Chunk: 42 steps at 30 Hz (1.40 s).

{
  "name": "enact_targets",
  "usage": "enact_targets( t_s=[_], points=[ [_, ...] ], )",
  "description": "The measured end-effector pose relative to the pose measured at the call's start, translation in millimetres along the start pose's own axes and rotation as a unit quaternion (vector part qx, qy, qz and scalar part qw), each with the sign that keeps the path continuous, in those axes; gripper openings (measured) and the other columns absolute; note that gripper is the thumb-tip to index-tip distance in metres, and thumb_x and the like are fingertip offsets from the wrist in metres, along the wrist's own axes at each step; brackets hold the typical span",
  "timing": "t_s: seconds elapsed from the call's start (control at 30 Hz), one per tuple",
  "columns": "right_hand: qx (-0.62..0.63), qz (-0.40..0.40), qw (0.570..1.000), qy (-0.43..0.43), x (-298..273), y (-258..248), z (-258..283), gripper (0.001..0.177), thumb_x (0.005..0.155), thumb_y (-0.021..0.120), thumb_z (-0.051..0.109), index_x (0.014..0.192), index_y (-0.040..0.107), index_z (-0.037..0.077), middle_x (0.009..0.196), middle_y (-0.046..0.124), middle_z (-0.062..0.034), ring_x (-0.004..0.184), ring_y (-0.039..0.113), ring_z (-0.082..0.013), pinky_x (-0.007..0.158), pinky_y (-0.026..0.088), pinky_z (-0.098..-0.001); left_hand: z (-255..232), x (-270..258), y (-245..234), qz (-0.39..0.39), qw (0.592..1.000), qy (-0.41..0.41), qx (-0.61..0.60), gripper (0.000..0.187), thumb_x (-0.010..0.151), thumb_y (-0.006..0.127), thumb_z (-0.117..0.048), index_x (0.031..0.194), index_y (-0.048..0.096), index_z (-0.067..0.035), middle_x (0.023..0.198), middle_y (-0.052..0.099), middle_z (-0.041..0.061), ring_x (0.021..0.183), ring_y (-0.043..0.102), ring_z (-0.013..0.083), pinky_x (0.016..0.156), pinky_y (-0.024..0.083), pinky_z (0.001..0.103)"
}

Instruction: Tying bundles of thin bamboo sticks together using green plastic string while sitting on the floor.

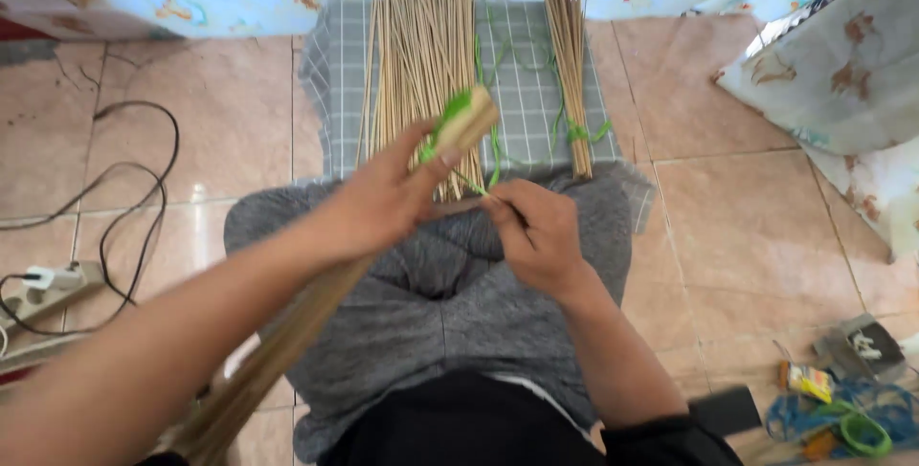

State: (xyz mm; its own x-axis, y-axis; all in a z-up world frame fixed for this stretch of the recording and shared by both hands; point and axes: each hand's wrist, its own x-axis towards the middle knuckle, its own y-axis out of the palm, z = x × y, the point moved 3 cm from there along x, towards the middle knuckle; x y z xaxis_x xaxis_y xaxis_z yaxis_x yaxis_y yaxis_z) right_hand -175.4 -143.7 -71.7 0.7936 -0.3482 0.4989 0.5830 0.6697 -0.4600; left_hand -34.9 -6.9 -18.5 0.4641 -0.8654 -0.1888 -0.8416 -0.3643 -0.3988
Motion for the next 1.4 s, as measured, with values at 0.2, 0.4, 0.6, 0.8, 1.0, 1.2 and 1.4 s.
enact_targets(
  t_s=[0.2, 0.4, 0.6, 0.8, 1.0, 1.2, 1.4],
  points=[
    [-0.032, -0.049, 0.996, -0.063, 13, -11, 18, 0.017, 0.100, 0.069, 0.012, 0.084, 0.075, 0.012, 0.077, 0.052, 0.0061, 0.057, 0.058, -0.0194, 0.049, 0.048, -0.0307, 15, 11, 42, -0.012, 0.990, 0.007, -0.140, 0.078, 0.103, 0.041, -0.044, 0.158, 0.022, 0.008, 0.061, 0.058, 0.013, 0.043, 0.058, 0.0208, 0.038, 0.048, 0.031],
    [0.108, -0.028, 0.994, 0.018, 20, -5, -11, 0.022, 0.100, 0.070, 0.011, 0.078, 0.069, 0.004, 0.082, 0.067, -0.0118, 0.073, 0.068, -0.0229, 0.068, 0.051, -0.0358, 34, 32, 70, -0.061, 0.956, 0.035, -0.285, 0.070, 0.104, 0.045, -0.040, 0.157, 0.035, 0.005, 0.106, 0.066, 0.030, 0.075, 0.069, 0.0257, 0.051, 0.062, 0.035],
    [0.152, -0.087, 0.976, 0.127, 13, 8, -41, 0.021, 0.102, 0.069, 0.021, 0.086, 0.076, 0.008, 0.075, 0.071, -0.0029, 0.075, 0.065, -0.0088, 0.074, 0.055, -0.0288, 70, 46, 89, -0.264, 0.900, 0.075, -0.340, 0.028, 0.106, 0.061, -0.025, 0.124, 0.073, -0.007, 0.128, 0.064, 0.012, 0.117, 0.063, 0.0236, 0.091, 0.053, 0.035],
    [0.317, -0.104, 0.933, 0.137, 15, 27, -60, 0.015, 0.101, 0.066, 0.012, 0.096, 0.072, 0.000, 0.082, 0.070, -0.0103, 0.081, 0.059, -0.0114, 0.076, 0.052, -0.0294, 82, 59, 85, -0.256, 0.897, 0.133, -0.336, 0.017, 0.105, 0.062, -0.016, 0.113, 0.074, -0.006, 0.114, 0.072, 0.011, 0.106, 0.063, 0.0161, 0.094, 0.055, 0.038],
    [0.391, -0.115, 0.903, 0.135, 11, 41, -77, 0.020, 0.095, 0.069, 0.010, 0.112, 0.069, -0.002, 0.097, 0.074, -0.0150, 0.092, 0.064, -0.0140, 0.081, 0.048, -0.0255, 96, 64, 85, -0.247, 0.892, 0.132, -0.353, 0.015, 0.109, 0.056, -0.018, 0.109, 0.068, -0.008, 0.097, 0.069, 0.006, 0.096, 0.060, 0.0108, 0.088, 0.052, 0.032],
    [0.308, -0.140, 0.930, 0.143, 19, 42, -70, 0.024, 0.103, 0.063, 0.007, 0.127, 0.064, 0.003, 0.085, 0.072, -0.0111, 0.077, 0.060, -0.0107, 0.072, 0.050, -0.0270, 108, 73, 88, -0.235, 0.889, 0.122, -0.373, 0.014, 0.104, 0.065, -0.015, 0.109, 0.073, -0.004, 0.093, 0.073, 0.009, 0.096, 0.063, 0.0103, 0.089, 0.053, 0.032],
    [0.238, -0.097, 0.953, 0.162, 21, 34, -86, 0.008, 0.097, 0.071, 0.005, 0.104, 0.075, 0.004, 0.077, 0.074, -0.0120, 0.064, 0.060, -0.0099, 0.064, 0.054, -0.0264, 103, 68, 85, -0.260, 0.903, 0.101, -0.326, 0.018, 0.097, 0.075, -0.015, 0.113, 0.075, -0.007, 0.090, 0.076, 0.007, 0.090, 0.066, 0.0087, 0.082, 0.051, 0.027]
  ],
)
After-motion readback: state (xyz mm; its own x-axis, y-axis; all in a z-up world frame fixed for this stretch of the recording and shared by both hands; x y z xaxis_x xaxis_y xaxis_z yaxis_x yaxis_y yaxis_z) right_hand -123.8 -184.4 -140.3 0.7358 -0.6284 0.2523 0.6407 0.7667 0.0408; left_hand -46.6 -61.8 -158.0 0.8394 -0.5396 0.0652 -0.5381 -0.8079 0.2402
